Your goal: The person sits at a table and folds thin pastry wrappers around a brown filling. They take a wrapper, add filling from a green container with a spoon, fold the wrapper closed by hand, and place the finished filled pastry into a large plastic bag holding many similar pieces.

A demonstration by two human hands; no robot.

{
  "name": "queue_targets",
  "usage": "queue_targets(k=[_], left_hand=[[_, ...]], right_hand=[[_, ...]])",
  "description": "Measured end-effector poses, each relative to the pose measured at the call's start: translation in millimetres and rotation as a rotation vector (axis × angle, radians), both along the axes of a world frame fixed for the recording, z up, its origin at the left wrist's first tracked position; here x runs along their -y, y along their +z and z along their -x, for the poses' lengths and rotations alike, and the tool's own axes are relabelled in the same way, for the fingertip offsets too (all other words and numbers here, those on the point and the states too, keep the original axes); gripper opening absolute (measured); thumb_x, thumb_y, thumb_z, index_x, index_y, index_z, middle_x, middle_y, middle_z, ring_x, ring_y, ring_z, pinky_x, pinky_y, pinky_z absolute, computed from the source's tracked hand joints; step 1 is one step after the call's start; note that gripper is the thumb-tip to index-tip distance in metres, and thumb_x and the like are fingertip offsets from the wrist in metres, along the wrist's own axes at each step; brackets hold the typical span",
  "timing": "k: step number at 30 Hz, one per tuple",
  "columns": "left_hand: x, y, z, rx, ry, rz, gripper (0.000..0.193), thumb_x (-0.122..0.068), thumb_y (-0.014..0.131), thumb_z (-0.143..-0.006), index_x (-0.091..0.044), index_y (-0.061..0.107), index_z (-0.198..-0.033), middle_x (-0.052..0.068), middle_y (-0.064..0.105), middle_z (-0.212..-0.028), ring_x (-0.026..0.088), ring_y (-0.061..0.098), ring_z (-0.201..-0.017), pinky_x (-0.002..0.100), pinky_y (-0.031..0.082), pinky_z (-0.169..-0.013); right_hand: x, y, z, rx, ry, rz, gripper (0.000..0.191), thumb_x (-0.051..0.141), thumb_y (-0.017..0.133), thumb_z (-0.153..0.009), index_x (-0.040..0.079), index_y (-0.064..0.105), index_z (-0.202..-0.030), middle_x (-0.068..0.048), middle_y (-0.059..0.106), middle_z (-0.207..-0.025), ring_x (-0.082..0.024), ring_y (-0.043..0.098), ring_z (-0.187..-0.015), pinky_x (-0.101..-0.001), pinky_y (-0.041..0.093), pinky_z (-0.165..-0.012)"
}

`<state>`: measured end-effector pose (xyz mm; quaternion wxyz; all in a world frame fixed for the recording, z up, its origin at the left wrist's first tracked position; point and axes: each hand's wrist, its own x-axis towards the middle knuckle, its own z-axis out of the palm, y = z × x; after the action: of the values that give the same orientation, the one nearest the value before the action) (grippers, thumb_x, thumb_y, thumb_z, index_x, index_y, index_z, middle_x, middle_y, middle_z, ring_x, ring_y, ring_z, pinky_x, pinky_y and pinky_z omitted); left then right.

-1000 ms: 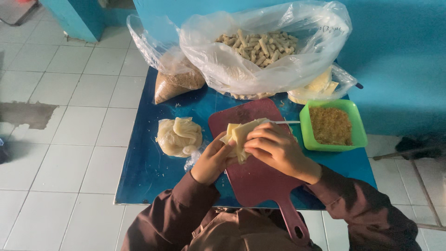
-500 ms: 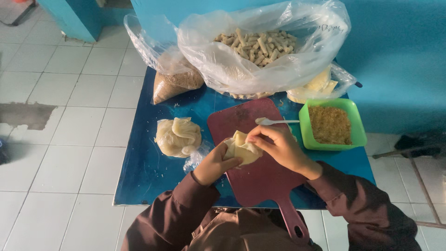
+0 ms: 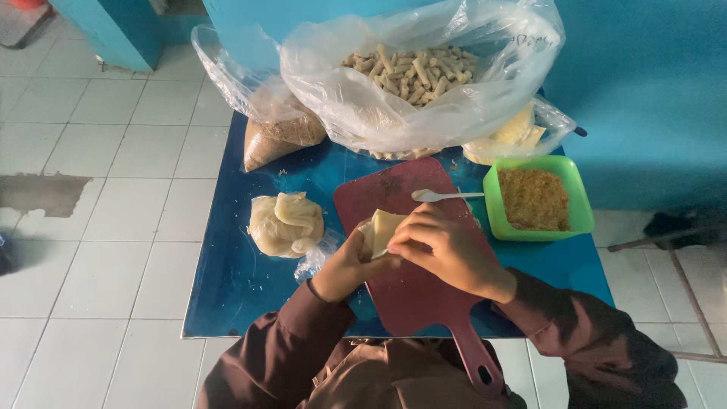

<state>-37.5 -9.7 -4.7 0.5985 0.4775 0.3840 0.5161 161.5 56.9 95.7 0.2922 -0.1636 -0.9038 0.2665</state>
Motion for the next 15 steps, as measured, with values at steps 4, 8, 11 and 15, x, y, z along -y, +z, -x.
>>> queue_targets(k=[4,8,11,15], left_hand=[[0,-10,-4,-0.033,0.025,0.067,0.059,-0.015,0.068,-0.096,0.0,0.04,-0.145,0.009,0.062,-0.127,0.011,0.064,-0.113,0.028,0.058,-0.09],[-3,-28,-3,-0.11,0.04,0.058,0.053,-0.011,0.063,-0.098,0.002,0.043,-0.146,0.012,0.066,-0.121,0.014,0.067,-0.104,0.028,0.057,-0.083],[-4,-37,-3,-0.031,0.064,0.037,0.052,-0.007,0.059,-0.097,0.003,0.043,-0.145,0.013,0.066,-0.123,0.015,0.07,-0.104,0.027,0.058,-0.084],[-5,-36,3,-0.051,0.117,0.107,0.051,-0.008,0.056,-0.095,0.002,0.043,-0.143,0.017,0.069,-0.119,0.022,0.076,-0.09,0.03,0.06,-0.075]], right_hand=[[-1,-9,-1,0.005,0.012,0.138,0.009,0.009,0.071,-0.092,0.005,0.074,-0.1,-0.005,0.071,-0.094,-0.02,0.068,-0.093,-0.0332,0.055,-0.079],[-10,-20,-8,0.017,-0.047,0.432,0.013,0.011,0.067,-0.096,0.002,0.074,-0.103,-0.002,0.074,-0.092,-0.01,0.069,-0.084,-0.0277,0.057,-0.071],[-24,-28,-14,-0.004,-0.136,0.75,0.019,0.016,0.064,-0.101,0.002,0.074,-0.106,-0.002,0.071,-0.088,-0.009,0.063,-0.071,-0.0254,0.052,-0.062],[-52,-34,-22,-0.243,-0.151,1.065,0.021,0.02,0.064,-0.103,0.002,0.072,-0.11,-0.002,0.069,-0.096,-0.009,0.062,-0.074,-0.0254,0.051,-0.057]])
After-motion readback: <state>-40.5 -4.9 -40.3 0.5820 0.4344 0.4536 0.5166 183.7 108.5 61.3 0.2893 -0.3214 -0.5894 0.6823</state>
